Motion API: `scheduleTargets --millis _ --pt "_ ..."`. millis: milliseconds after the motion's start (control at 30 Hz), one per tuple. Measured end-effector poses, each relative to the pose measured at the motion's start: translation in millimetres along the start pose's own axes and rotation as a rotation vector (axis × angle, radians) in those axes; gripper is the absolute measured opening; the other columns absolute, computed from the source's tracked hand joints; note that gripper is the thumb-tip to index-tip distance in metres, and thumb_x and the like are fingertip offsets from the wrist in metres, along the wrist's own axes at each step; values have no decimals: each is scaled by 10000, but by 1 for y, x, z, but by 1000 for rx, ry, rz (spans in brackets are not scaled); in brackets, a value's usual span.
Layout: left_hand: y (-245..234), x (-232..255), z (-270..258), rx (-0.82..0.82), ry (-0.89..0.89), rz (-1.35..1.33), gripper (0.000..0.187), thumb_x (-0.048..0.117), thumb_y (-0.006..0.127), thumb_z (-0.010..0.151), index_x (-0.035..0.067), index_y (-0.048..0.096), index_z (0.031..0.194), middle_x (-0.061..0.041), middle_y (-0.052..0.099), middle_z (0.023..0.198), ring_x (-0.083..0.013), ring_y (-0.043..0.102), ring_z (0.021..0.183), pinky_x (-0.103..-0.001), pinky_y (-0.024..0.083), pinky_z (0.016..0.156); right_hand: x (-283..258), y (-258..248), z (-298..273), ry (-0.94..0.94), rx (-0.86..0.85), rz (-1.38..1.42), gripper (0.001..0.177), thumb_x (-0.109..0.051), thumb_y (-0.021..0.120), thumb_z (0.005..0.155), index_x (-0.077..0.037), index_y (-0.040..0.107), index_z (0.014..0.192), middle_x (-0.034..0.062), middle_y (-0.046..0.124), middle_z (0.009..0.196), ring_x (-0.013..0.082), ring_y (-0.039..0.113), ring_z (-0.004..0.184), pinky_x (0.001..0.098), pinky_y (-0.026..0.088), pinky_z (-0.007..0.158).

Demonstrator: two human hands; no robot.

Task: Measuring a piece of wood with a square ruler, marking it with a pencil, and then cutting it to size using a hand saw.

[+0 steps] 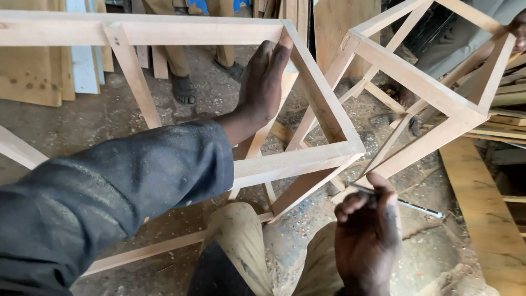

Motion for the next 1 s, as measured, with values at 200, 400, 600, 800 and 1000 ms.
scheduleTargets --millis 200,400,600,800,1000 --pt "-2 2 -3 23 -84 104 380 536 324 736 193 270 583 86 233 441 -49 218 383 -247 168 351 8 -1 13 -26 223 -130 218 -184 510 843 18 528 922 128 565 807 189 574 683 209 501 611" --pt "3 2 -4 -10 -190 255 391 512 301 717 146 261 586 34 273 480 -101 293 462 -310 227 425 18 2 17 55 321 -127 129 0 555 730 50 530 847 149 568 837 196 579 766 181 502 723" --pt "6 -2 -6 11 -228 270 379 515 283 714 167 255 567 46 270 468 -93 285 448 -302 206 411 16 8 20 -46 309 -302 92 -59 596 755 -24 520 793 80 529 662 174 594 670 179 506 577" --pt "13 22 -9 -31 -85 246 372 526 211 711 193 280 560 73 272 464 -69 256 411 -260 174 352 13 4 21 -62 352 -324 91 -58 613 744 -39 532 780 116 587 702 167 594 596 203 508 537" --pt "20 35 -18 -86 -195 141 245 365 297 706 191 231 547 68 225 449 -64 223 417 -302 186 384 1 -20 20 -23 388 -318 122 -112 614 761 -96 520 838 138 585 750 185 586 607 201 497 534"
Point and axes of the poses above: each hand's wrist, its own z-axis towards the middle knuckle, its own y-axis out of the palm, x = y × z, the point moved 5 cm from there along z, towards the middle knuckle
